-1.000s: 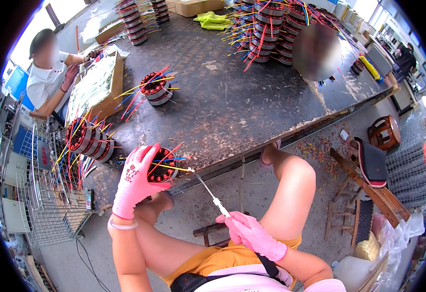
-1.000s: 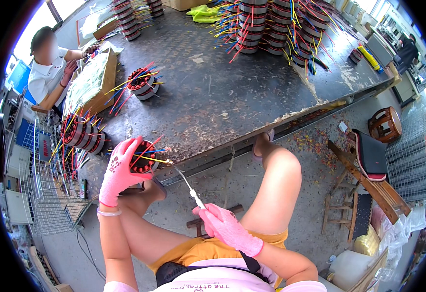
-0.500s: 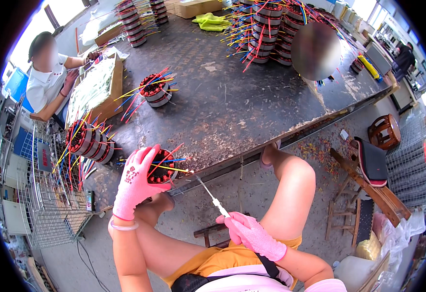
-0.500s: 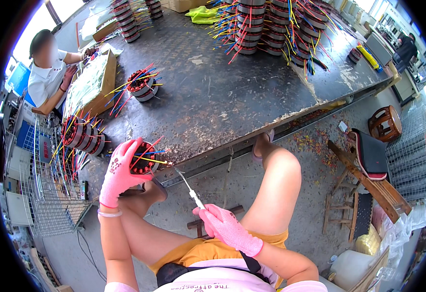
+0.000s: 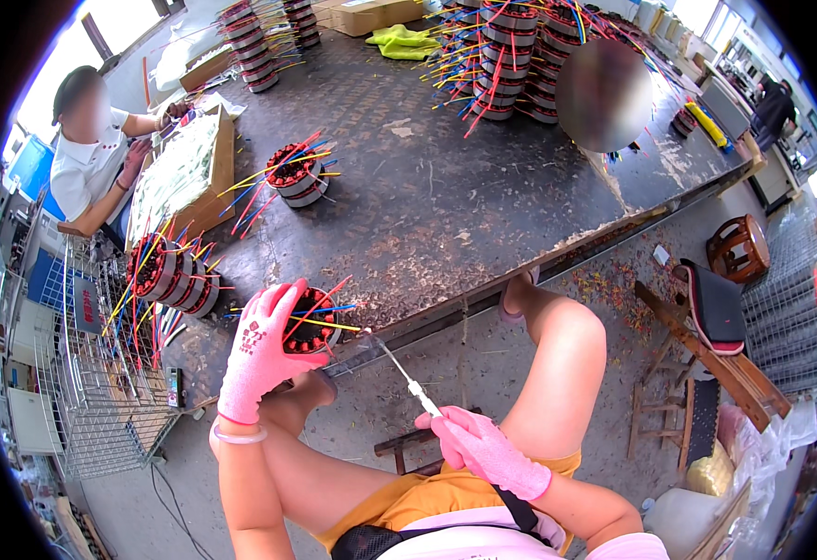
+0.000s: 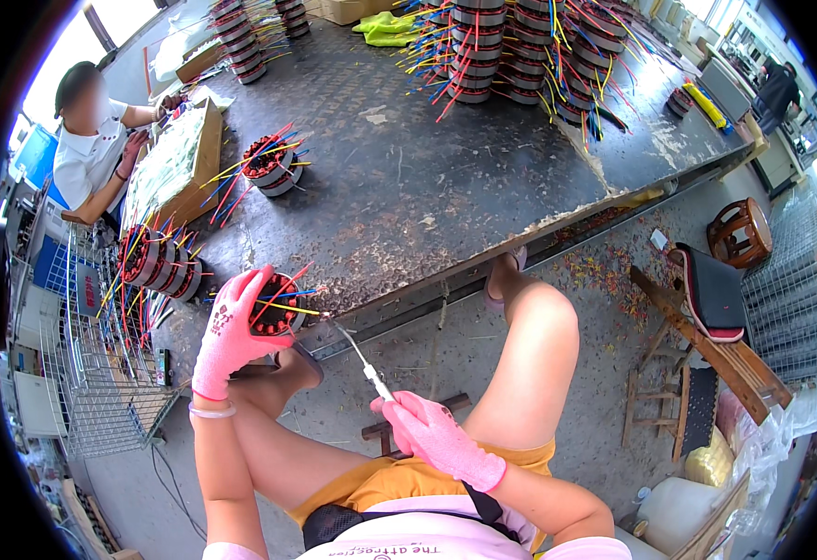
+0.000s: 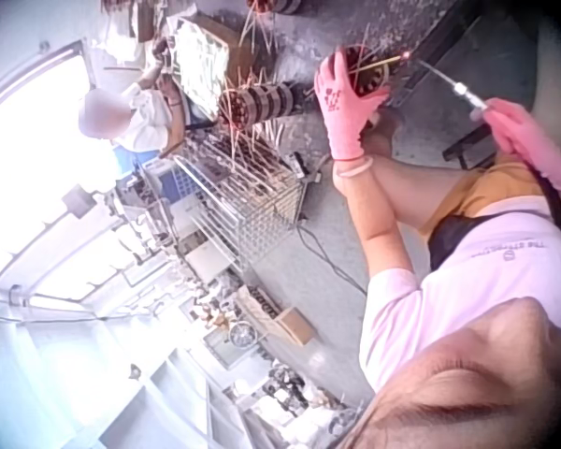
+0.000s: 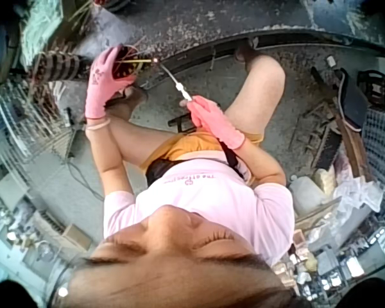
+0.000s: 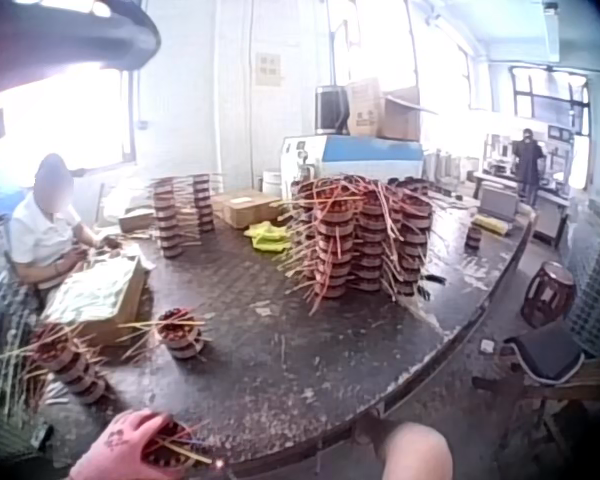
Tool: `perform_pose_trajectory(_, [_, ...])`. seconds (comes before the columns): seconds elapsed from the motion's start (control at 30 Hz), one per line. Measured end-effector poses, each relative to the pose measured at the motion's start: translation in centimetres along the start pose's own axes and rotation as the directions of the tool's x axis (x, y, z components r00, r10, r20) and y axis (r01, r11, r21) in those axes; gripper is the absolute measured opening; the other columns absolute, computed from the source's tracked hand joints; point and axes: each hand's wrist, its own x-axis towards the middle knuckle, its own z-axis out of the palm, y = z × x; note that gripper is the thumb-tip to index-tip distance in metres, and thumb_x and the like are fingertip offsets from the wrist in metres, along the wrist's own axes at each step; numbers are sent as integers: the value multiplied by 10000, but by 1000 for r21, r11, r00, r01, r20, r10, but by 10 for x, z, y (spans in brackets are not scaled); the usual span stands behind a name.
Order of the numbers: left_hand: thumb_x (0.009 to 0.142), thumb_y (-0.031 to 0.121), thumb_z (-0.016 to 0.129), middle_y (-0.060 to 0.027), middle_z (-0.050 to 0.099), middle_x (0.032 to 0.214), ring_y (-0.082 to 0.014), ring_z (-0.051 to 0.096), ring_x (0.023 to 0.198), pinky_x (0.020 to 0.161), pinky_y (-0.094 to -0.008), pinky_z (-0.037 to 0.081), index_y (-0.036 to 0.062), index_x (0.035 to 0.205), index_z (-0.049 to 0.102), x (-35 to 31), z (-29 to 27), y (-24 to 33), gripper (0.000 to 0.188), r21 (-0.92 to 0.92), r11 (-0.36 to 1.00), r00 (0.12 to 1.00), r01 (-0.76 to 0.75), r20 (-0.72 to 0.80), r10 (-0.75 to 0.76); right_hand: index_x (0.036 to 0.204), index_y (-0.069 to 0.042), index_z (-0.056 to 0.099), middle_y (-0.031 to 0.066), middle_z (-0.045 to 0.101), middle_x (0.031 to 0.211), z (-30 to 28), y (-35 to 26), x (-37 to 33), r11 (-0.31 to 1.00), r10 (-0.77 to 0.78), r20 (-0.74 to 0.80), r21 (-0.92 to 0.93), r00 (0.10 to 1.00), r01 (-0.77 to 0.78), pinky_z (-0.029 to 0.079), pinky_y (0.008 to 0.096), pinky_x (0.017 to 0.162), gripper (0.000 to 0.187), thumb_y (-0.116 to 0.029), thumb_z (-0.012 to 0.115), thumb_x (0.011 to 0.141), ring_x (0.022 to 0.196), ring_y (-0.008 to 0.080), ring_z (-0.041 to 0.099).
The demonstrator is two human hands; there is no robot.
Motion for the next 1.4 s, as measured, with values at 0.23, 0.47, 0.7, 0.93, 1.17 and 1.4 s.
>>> perform_pose_trajectory(0.23, [543, 297, 872, -172, 524, 1331, -412, 466, 1257, 1082, -482, 378, 74, 1401, 483, 0, 0, -1, 968, -29, 999, 1000, 14, 14, -14, 1172, -13, 611, -26, 457, 630, 0, 0, 1, 1000, 8, 9, -11, 1000, -8, 330, 224, 477, 316, -251, 461, 1029, 516, 45, 406])
perform_pose_trajectory(0.47, [539, 288, 875, -173, 526, 1331, -410, 467, 1254, 1081, -480, 380, 64, 1395, 490, 0, 0, -1, 964, -28, 1000, 1000, 5, 3, -5, 1205, -25, 613, -41, 441, 566, 0, 6, 3, 1000, 11, -10, 20, 1000, -11, 257, 223, 438, 376, -321, 468, 1023, 447, 37, 322])
perform_pose_trajectory(0.7, [549, 285, 871, -174, 522, 1338, -408, 466, 1258, 1083, -481, 377, 65, 1401, 482, 0, 0, -1, 962, -34, 999, 1000, 12, 14, -12, 1179, -8, 608, -31, 458, 619, -1, 5, 2, 1000, 1, 10, 18, 1000, -1, 315, 223, 465, 345, -283, 469, 1026, 501, 43, 390])
perform_pose_trajectory(0.93, [565, 291, 863, -175, 518, 1342, -407, 463, 1263, 1088, -478, 372, 66, 1403, 481, 0, 0, 0, 948, -33, 999, 1000, 8, 11, -7, 1198, -35, 613, -40, 448, 569, 0, 6, 3, 1000, -25, -6, 11, 1000, 25, 259, 217, 435, 370, -328, 469, 1024, 447, 35, 331])
perform_pose_trajectory(1.17, [525, 248, 866, -177, 530, 1325, -397, 468, 1258, 1093, -492, 361, 62, 1394, 495, -3, 1, 3, 963, 76, 997, 999, 34, -25, -32, 1184, -23, 615, -41, 457, 617, 0, 3, 2, 1000, -2, -3, 14, 1000, 2, 287, 218, 452, 352, -302, 471, 1023, 478, 37, 362])
perform_pose_trajectory(1.4, [553, 293, 871, -165, 522, 1313, -398, 441, 1279, 1157, -523, 280, 94, 1382, 509, 1, -5, 1, 927, 9, 1000, 1000, -11, 0, 11, 1159, 6, 611, -49, 455, 707, -3, 3, 0, 998, 22, -15, 60, 1000, -21, 326, 217, 487, 300, -220, 464, 1029, 543, 39, 414])
